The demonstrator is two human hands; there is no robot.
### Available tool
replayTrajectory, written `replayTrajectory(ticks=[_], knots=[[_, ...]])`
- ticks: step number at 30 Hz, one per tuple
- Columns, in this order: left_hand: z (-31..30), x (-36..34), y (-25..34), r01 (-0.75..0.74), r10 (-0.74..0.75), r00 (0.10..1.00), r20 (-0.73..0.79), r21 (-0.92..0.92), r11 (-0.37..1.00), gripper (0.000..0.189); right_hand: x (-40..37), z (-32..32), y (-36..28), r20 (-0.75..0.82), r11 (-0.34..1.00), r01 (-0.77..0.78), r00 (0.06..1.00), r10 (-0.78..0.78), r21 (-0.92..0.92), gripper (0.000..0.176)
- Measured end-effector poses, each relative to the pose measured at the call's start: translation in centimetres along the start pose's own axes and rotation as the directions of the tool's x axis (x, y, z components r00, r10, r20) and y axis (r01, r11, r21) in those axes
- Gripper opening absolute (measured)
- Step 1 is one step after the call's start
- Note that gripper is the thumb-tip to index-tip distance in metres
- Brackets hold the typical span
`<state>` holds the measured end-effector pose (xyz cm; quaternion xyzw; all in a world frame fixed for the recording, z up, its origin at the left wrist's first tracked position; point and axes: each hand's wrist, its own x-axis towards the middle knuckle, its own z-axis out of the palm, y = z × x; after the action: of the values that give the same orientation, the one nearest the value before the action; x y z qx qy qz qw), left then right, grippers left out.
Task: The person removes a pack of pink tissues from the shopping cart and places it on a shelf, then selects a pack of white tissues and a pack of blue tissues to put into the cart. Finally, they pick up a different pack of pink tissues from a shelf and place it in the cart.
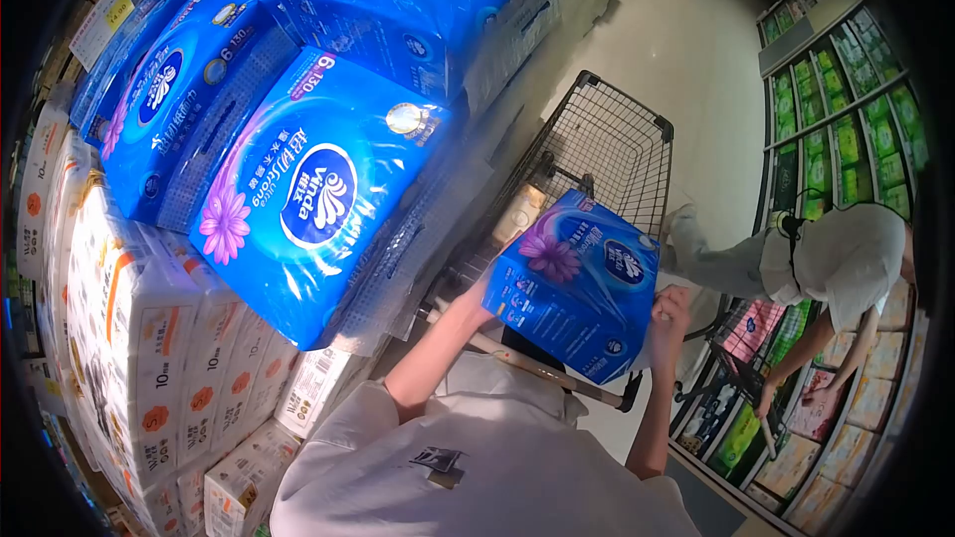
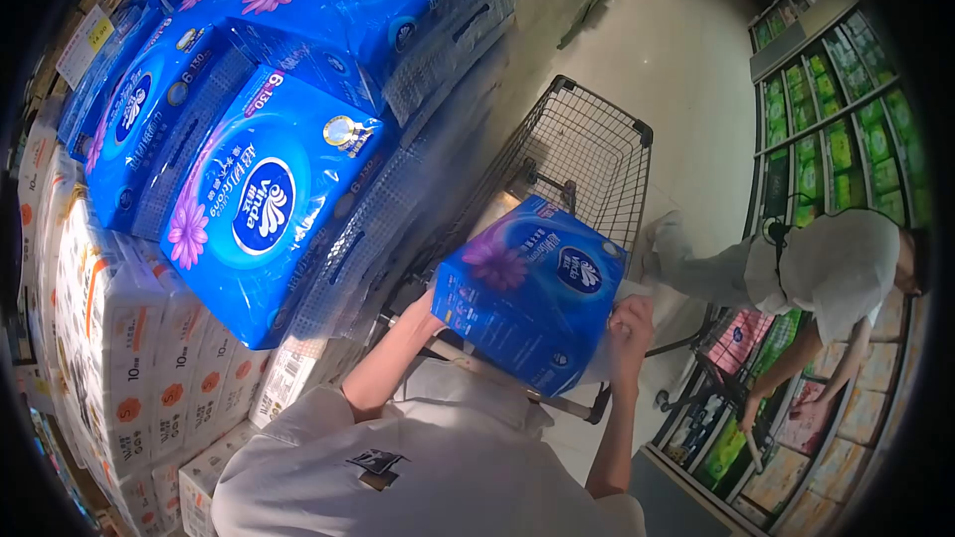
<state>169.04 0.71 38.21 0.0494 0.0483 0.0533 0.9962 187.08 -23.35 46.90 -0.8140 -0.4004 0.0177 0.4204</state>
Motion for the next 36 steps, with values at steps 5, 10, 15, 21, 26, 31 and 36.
replayTrajectory(ticks=[5, 10, 15, 21, 26, 31, 36], knots=[[-2.7, 6.7, 0.0, -0.097, 0.096, 0.995, -0.019, -0.102, 0.990, 0.055, 4.9, 1.9, 7.9, 0.084, 0.879, -0.367, 0.929, 0.359, 0.305, 0.022], [-8.8, 16.1, -0.9, -0.040, 0.091, 0.969, -0.228, 0.219, 0.975, 0.063, 7.4, 1.6, 18.3, 0.203, 0.988, -0.155, 0.967, 0.156, -0.021, 0.033], [-15.7, 22.7, -2.9, 0.092, 0.030, 0.963, -0.267, 0.434, 0.896, 0.058, 8.7, 4.5, 27.9, 0.326, 0.964, -0.157, 0.919, 0.222, -0.216, 0.034], [-20.1, 25.5, -5.0, 0.502, 0.329, 0.768, -0.549, 0.836, 0.221, 0.056, 9.5, 6.7, 33.4, 0.327, 0.927, -0.255, 0.882, 0.339, -0.274, 0.028], [-16.4, 26.1, -2.3, 0.692, 0.355, 0.656, -0.666, 0.719, 0.069, 0.059, 9.7, 8.8, 40.8, 0.348, 0.841, -0.502, 0.766, 0.541, -0.203, 0.030], [-16.6, 27.5, -2.5, 0.805, 0.363, 0.579, -0.730, 0.583, -0.111, 0.061, 10.8, 9.9, 37.6, 0.487, 0.851, -0.251, 0.730, 0.480, -0.461, 0.057], [-18.7, 29.4, -2.6, 0.781, 0.286, 0.618, -0.732, 0.531, -0.329, 0.056, 8.8, 13.1, 35.4, 0.532, 0.852, -0.371, 0.667, 0.521, -0.369, 0.071]])
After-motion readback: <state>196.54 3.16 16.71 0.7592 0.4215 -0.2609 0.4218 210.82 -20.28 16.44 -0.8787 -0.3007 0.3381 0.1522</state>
